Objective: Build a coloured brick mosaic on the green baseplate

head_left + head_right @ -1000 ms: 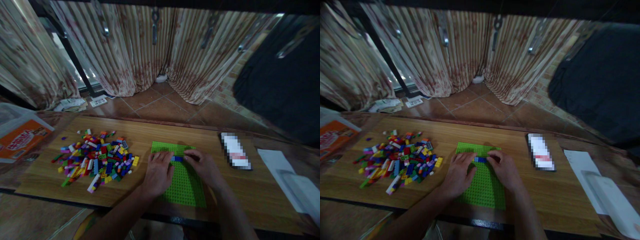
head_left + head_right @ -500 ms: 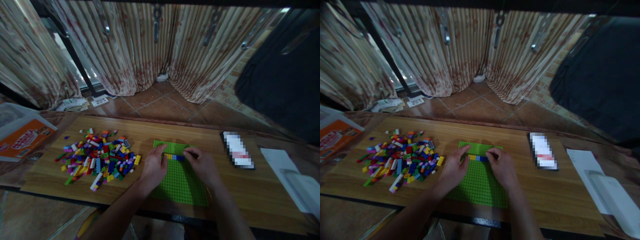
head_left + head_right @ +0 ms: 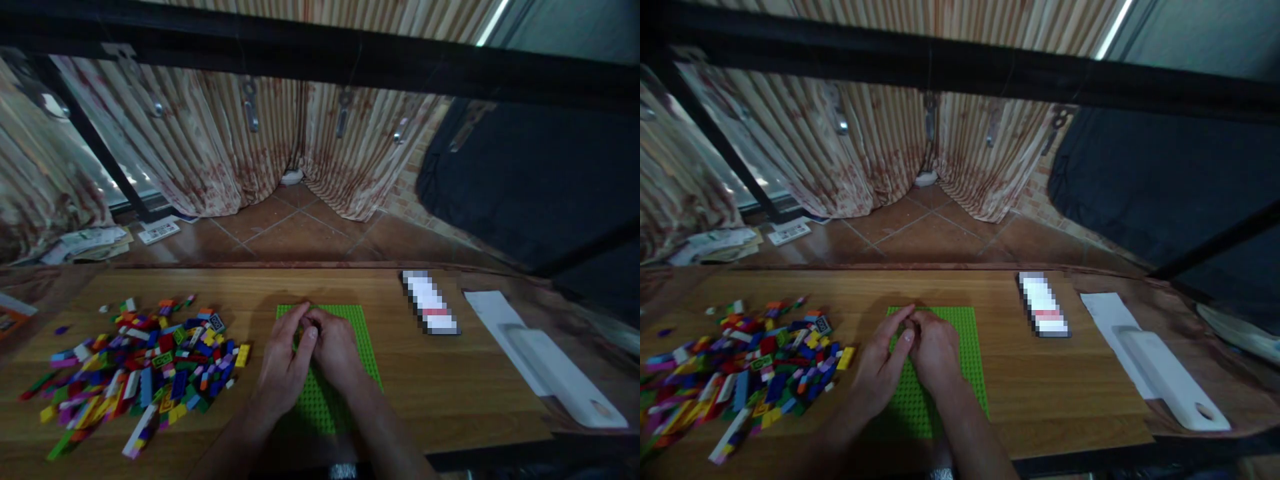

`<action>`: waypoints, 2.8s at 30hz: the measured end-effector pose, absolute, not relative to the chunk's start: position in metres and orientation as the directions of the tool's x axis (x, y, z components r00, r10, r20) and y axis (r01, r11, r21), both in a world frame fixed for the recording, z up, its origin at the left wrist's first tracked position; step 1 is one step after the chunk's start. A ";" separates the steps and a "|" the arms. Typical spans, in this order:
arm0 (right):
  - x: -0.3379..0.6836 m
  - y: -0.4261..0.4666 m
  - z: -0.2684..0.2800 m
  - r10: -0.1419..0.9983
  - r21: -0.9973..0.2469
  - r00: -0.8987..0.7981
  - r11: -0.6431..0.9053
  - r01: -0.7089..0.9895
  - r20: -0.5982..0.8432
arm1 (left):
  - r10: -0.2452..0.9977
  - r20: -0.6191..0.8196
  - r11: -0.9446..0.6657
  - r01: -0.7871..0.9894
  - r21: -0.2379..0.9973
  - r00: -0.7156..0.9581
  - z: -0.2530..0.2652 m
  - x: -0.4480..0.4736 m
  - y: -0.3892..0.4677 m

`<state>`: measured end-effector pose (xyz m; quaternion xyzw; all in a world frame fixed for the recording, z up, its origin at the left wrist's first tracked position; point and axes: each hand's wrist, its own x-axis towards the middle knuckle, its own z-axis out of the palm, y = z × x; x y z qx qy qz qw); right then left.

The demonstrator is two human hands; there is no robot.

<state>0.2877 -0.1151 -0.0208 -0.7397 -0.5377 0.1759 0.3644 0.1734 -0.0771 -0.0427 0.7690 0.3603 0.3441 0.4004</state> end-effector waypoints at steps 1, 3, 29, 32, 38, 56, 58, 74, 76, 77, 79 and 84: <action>0.286 -0.113 -0.021 0.923 -0.718 0.366 -0.174 0.674 0.120 | 0.817 0.259 -0.435 0.256 0.863 0.516 -0.044 0.174 -0.078; 0.285 -0.109 -0.021 0.918 -0.703 0.384 -0.211 0.679 0.095 | 0.801 0.278 -0.451 0.229 0.863 0.530 -0.046 0.176 -0.078; 0.280 -0.104 -0.021 0.935 -0.521 0.335 -0.343 0.781 -0.113 | 0.761 0.186 -0.396 0.218 0.892 0.621 -0.025 0.184 -0.084; 0.279 -0.104 -0.022 0.936 -0.524 0.333 -0.341 0.780 -0.114 | 0.760 0.207 -0.412 0.210 0.887 0.616 -0.028 0.184 -0.083; 0.278 -0.103 -0.023 0.927 -0.526 0.360 -0.358 0.771 -0.104 | 0.753 0.226 -0.443 0.222 0.868 0.618 -0.034 0.185 -0.081; 0.297 -0.099 -0.022 0.948 -0.496 0.313 -0.244 0.833 0.060 | 0.661 0.271 -0.565 0.226 0.793 0.700 -0.034 0.186 -0.080; 0.299 -0.096 -0.025 0.950 -0.498 0.294 -0.206 0.842 0.104 | 0.668 0.262 -0.572 0.255 0.779 0.697 -0.035 0.187 -0.080; 0.305 -0.077 -0.040 0.918 -0.592 0.358 -0.192 0.782 0.174 | 0.742 0.143 -0.418 0.285 0.863 0.655 -0.032 0.186 -0.083; 0.306 -0.076 -0.041 0.925 -0.609 0.339 -0.170 0.775 0.173 | 0.745 0.128 -0.397 0.281 0.873 0.655 -0.033 0.187 -0.084; 0.306 -0.076 -0.041 0.928 -0.617 0.331 -0.160 0.771 0.173 | 0.745 0.126 -0.392 0.278 0.877 0.655 -0.033 0.187 -0.084; 0.305 -0.077 -0.040 0.927 -0.638 0.336 -0.160 0.753 0.164 | 0.746 0.128 -0.391 0.274 0.879 0.654 -0.035 0.188 -0.085; 0.302 -0.082 -0.040 0.899 -0.693 0.415 -0.208 0.691 0.143 | 0.754 0.126 -0.381 0.274 0.883 0.644 -0.038 0.190 -0.089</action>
